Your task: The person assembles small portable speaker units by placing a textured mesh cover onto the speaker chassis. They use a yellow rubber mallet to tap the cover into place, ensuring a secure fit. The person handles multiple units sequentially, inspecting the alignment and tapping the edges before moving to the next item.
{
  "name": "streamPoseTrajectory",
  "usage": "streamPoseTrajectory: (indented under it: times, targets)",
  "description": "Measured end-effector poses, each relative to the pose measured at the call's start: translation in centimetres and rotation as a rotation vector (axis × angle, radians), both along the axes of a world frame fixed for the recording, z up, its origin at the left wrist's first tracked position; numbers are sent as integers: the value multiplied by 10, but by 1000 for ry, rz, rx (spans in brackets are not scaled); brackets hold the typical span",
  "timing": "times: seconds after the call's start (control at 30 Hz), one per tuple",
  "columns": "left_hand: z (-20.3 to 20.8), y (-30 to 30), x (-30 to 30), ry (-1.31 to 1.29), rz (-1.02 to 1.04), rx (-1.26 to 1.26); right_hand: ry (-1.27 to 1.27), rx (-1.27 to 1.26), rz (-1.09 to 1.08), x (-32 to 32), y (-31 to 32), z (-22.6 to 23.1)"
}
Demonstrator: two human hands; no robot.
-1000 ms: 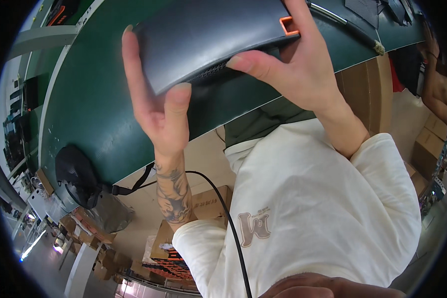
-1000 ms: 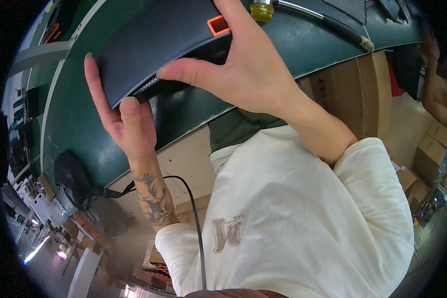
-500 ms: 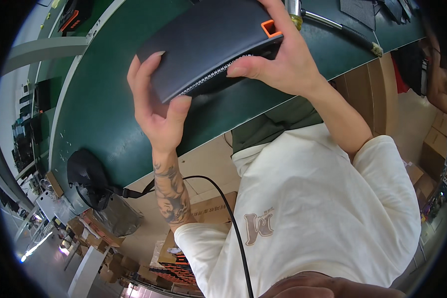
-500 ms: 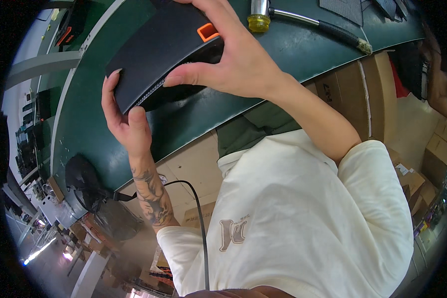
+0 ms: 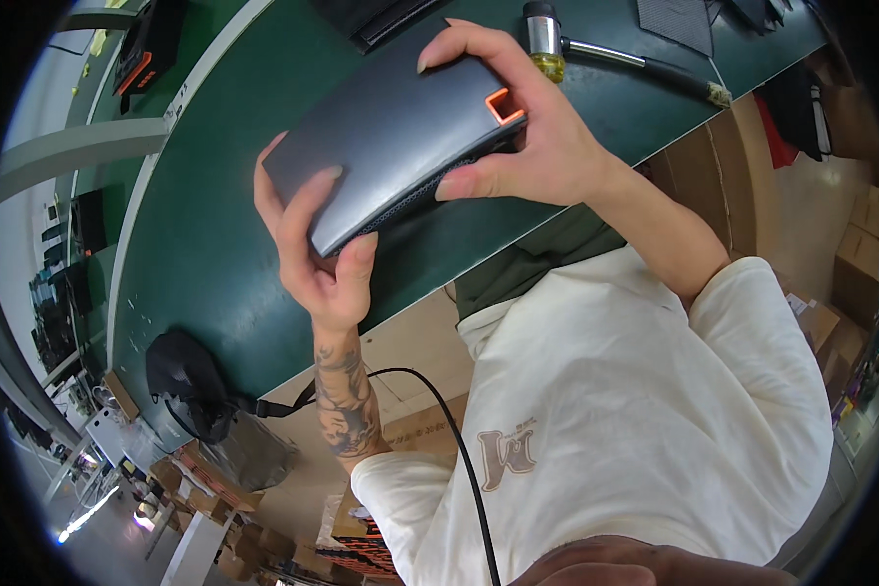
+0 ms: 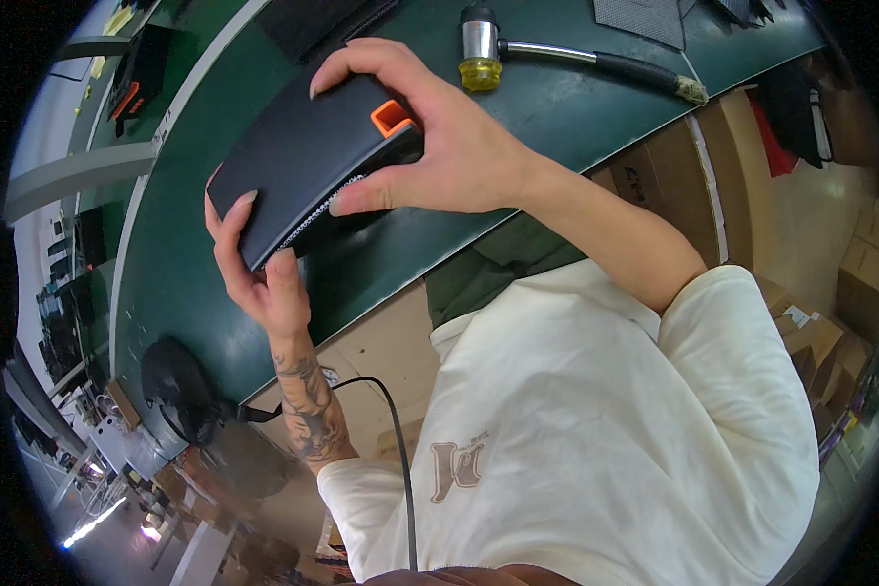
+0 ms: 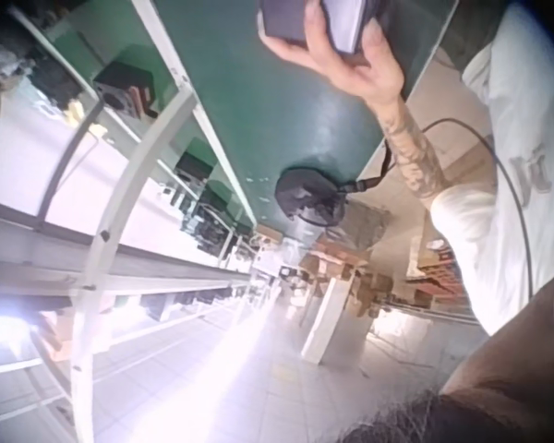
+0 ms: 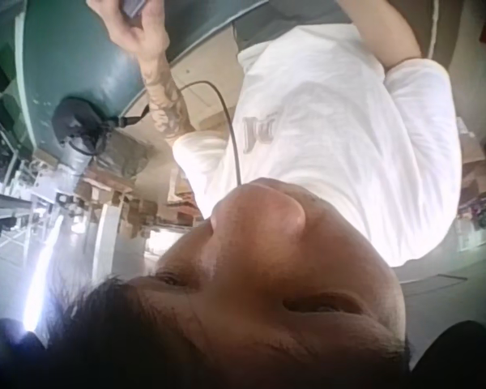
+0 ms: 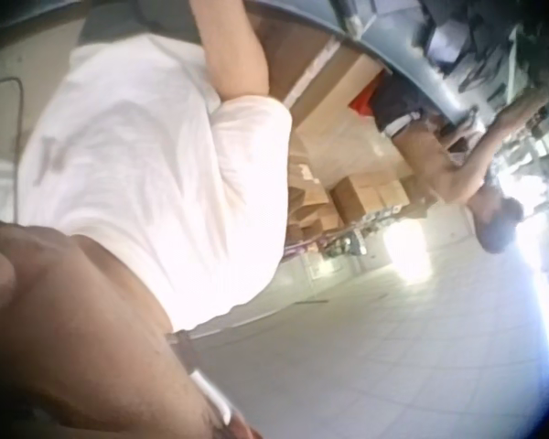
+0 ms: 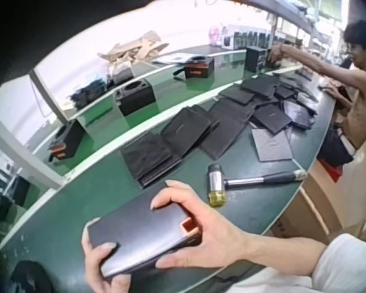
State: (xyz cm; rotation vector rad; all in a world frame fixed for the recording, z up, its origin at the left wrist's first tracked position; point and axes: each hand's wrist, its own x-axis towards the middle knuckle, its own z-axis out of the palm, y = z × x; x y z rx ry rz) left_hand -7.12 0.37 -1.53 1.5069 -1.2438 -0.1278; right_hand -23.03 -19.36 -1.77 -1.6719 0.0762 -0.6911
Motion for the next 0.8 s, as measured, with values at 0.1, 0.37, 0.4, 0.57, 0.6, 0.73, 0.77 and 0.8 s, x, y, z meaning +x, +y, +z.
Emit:
streamPoseTrajectory:
  times: [0.1, 0.37, 0.4, 0.57, 0.6, 0.73, 0.77, 0.8]
  targets:
    - [-2, 2, -2, -2, 31, -4, 0, -14, -10, 0, 2, 5]
    - [-6, 4, -4, 98, 18, -3, -42, -78, -19, 2, 5, 1]
    - [-8, 4, -3, 98, 17, -12, -31, -131, -45, 3, 7, 0]
    - [-10, -1, 5, 139, 10, -37, 48, -107, -128, 5, 12, 4]
    - [-8, -1, 7, 206, -15, -45, 30, -99, -146, 6, 16, 4]
    - [-9, 6, 13, 366, -36, -71, -34, -88, -76, 12, 13, 5]
    - [-10, 7, 11, 387, -22, -71, -37, -85, -48, 10, 11, 1]
    - [-8, 6, 10, 424, -57, -92, -40, -82, -18, 9, 10, -1]
